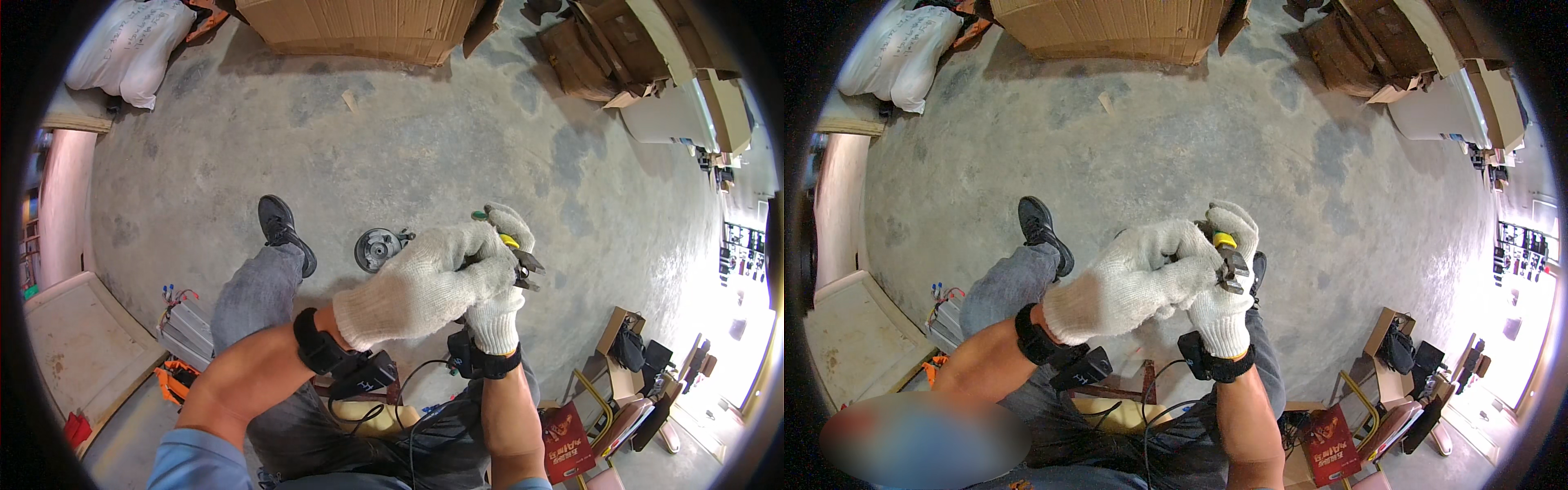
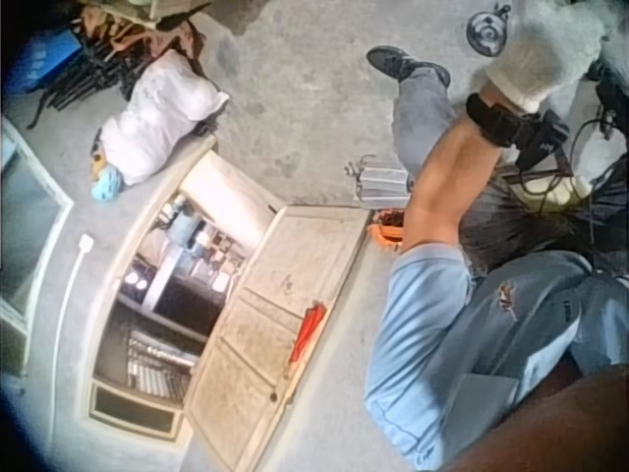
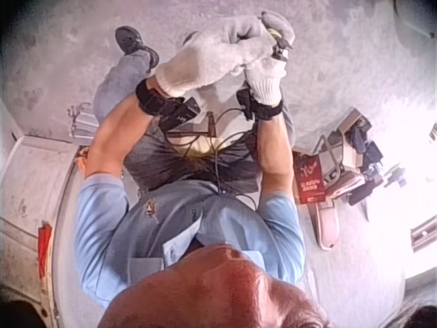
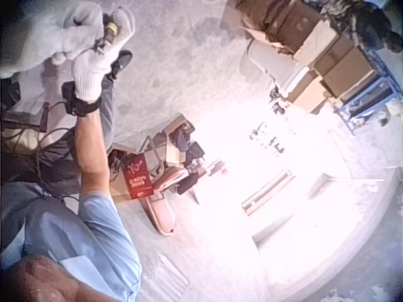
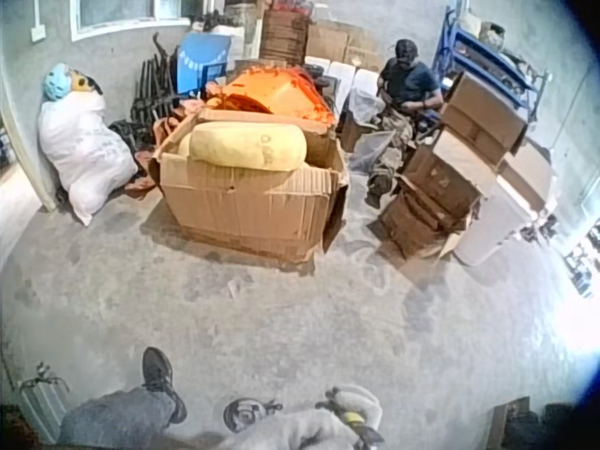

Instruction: Repairing and disassembling a mechanical component using a screwdriver and wire strippers.

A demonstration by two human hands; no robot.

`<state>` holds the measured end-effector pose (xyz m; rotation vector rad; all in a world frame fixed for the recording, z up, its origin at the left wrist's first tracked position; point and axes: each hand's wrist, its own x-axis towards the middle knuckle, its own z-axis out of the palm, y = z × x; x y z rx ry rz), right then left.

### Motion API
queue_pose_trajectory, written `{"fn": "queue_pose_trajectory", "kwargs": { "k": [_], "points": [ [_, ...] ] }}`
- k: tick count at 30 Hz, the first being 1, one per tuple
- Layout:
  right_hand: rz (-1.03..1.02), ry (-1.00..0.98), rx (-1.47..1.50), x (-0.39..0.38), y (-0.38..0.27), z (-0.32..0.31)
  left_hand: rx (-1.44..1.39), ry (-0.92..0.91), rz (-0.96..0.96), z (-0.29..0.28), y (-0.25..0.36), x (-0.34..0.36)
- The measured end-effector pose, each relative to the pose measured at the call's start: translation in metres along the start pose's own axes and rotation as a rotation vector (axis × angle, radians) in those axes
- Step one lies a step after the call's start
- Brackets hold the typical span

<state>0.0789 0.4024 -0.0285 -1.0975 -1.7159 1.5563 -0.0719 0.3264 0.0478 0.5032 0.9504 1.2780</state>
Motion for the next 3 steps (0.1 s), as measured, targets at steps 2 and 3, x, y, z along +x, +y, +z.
{"fn": "queue_pose_trajectory", "kwargs": {
  "k": [2,3],
  "points": [
    [-0.003,-0.013,-0.028,0.0005,-0.0009,-0.0007,-0.006,-0.002,-0.011,-0.0005,0.0020,-0.0004],
    [0.024,-0.018,-0.035,0.0001,0.0029,-0.0026,-0.017,-0.005,-0.010,-0.0008,0.0017,-0.0001]
  ]
}}
